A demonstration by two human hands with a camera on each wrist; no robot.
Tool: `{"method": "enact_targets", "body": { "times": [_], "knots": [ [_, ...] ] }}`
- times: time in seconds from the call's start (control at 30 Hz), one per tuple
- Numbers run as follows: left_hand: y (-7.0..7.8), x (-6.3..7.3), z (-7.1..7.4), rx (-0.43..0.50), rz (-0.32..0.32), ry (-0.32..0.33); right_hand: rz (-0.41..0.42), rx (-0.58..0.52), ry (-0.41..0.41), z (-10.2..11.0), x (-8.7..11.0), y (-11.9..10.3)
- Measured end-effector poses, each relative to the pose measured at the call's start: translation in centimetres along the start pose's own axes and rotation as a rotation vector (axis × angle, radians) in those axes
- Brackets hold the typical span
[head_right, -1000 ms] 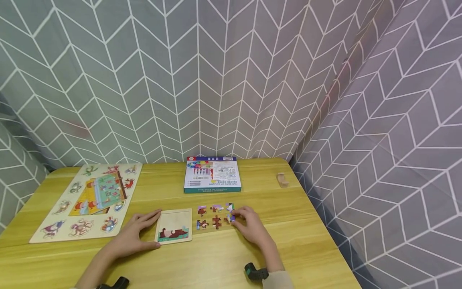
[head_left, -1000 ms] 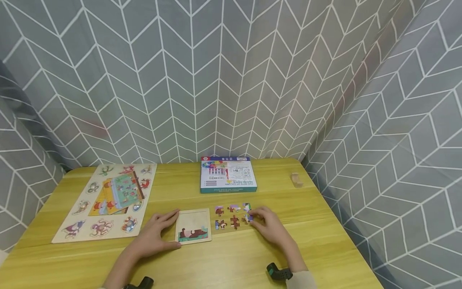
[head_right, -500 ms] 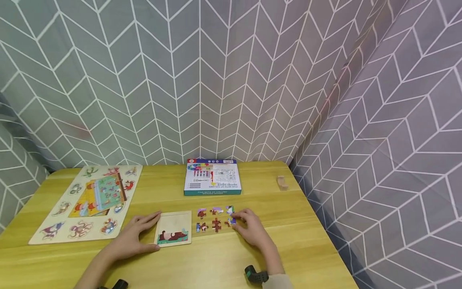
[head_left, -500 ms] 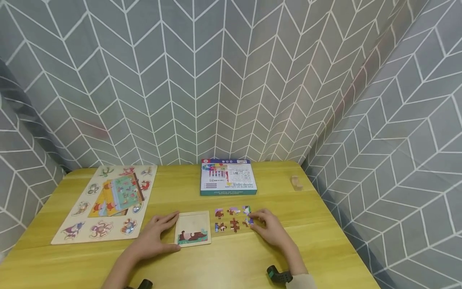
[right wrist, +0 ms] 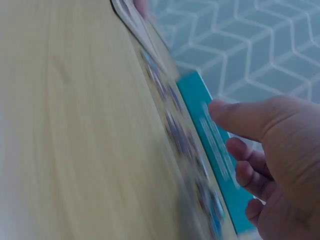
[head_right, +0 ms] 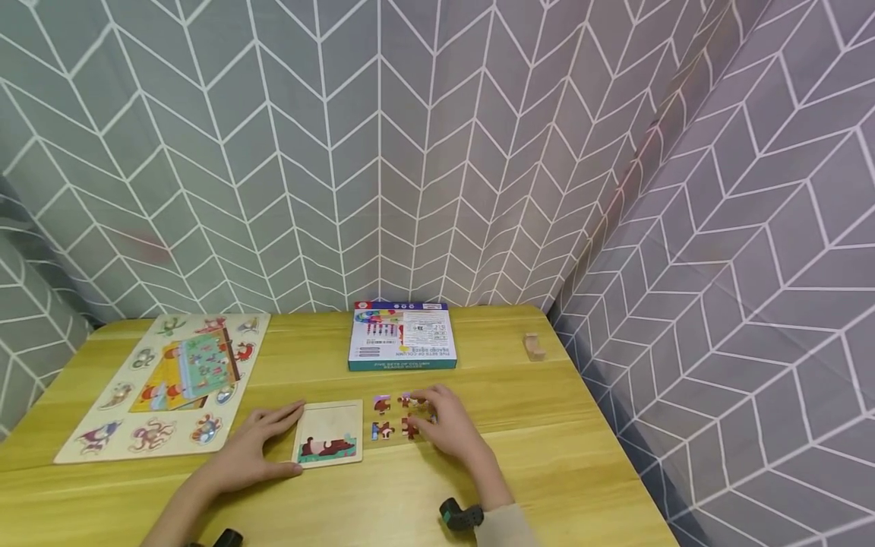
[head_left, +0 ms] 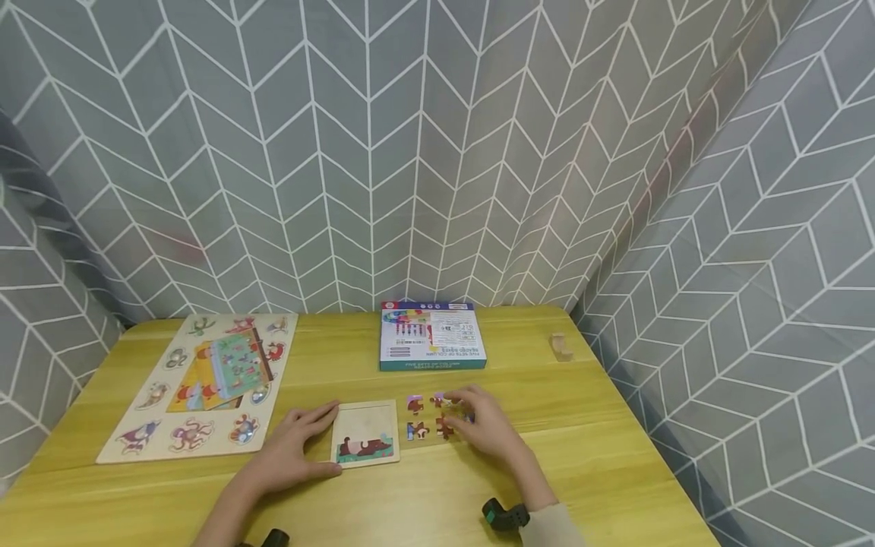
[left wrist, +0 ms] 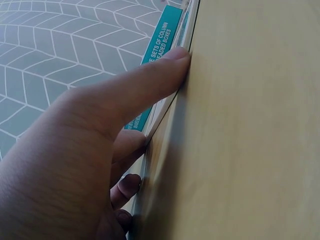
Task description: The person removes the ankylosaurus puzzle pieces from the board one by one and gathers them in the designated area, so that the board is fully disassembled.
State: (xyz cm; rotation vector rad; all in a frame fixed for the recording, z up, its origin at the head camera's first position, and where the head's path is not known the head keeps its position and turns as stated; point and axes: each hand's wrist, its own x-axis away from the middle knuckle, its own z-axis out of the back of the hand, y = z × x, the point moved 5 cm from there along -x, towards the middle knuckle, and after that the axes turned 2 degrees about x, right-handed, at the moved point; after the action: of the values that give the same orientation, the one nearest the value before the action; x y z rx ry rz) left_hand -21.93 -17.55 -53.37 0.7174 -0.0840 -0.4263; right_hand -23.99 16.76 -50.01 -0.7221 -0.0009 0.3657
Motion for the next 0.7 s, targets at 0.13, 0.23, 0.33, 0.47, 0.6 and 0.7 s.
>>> {"method": "enact_targets", "body": {
  "times": [0.13,0.23,0.33,0.47,0.6,0.7],
  "knots": [
    [0.0,-0.2,0.1,0.0,-0.002,0.005,0.034,0.022,-0.047,-2.1,-1.6,-2.2],
    [-0.1,-0.3,0.0,0.001,-0.002,0.007,0.078,0.035,-0.084,-3.8,-2.5,-4.0],
    [-0.1,-0.4,-0.1,-0.005,0.0,0.008,0.095,0.031,-0.119,-5.5,-3.0,-5.8],
    [-0.1,0.0,-0.2,-0.009,0.014,-0.002,0.122,0.06,-0.19,-7.7,-3.5,-8.3],
    [-0.2,0.2,-0.1,-0.009,0.017,0.0,0.185,0.128,-0.249,-9.4,-3.8,-10.3],
    [-0.3,0.1,0.0,-0.002,0.012,0.006,0.217,0.141,-0.283,-10.2,-3.9,-11.1]
  ]
}}
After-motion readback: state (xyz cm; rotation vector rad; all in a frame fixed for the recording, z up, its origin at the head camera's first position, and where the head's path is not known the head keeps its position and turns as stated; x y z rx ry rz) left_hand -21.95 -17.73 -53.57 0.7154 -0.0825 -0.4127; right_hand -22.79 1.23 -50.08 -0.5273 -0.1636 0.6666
